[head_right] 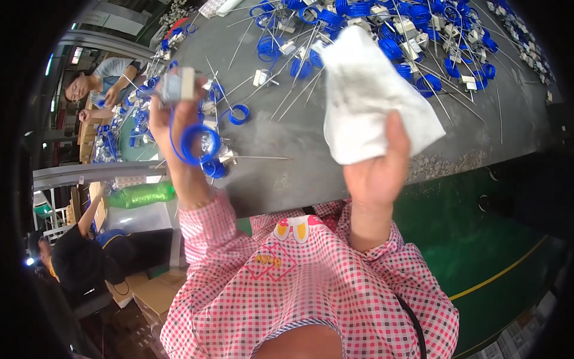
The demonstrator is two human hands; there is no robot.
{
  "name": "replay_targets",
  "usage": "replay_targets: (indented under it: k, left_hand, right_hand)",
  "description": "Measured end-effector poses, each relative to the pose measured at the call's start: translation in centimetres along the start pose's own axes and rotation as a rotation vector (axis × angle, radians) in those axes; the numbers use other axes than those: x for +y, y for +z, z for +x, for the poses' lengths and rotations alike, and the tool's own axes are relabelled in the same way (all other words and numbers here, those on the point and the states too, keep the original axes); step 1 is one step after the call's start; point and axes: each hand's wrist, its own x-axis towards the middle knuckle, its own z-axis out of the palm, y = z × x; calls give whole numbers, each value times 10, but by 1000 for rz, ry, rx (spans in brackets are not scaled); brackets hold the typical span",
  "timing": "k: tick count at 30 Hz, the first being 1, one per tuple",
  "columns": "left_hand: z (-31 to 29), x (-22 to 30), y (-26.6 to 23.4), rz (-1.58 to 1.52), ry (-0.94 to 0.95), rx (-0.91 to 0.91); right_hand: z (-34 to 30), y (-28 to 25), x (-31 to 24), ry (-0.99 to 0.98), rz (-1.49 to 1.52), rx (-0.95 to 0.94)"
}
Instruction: Assembling and cleaning small electronic components at a factory workbench using a cloth and coiled wire.
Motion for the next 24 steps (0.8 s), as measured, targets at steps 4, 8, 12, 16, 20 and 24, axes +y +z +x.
replay_targets:
  k: [4, 8, 12, 16, 20, 24]
  left_hand:
    - [-48, 2, 23, 10, -95, 30]
    - [-76, 10, 45, 38, -83, 47]
    - [-92, 14, 45, 72, -103, 156]
    - [-93, 20, 43, 151, -201, 320]
    - [-94, 21, 41, 188, -222, 346]
    - [-93, 14, 40, 189, -194, 374]
  right_hand:
    - [-18, 8, 31, -140, -786, 42]
    - [-33, 19, 52, -364, -1167, -282]
    - [-35, 27, 59, -494, -1284, -427]
    - [-40, 30, 61, -452, -1313, -536]
    - [-45, 30, 62, -397, -1268, -526]
    - [-43, 35, 63, -400, -1272, -494]
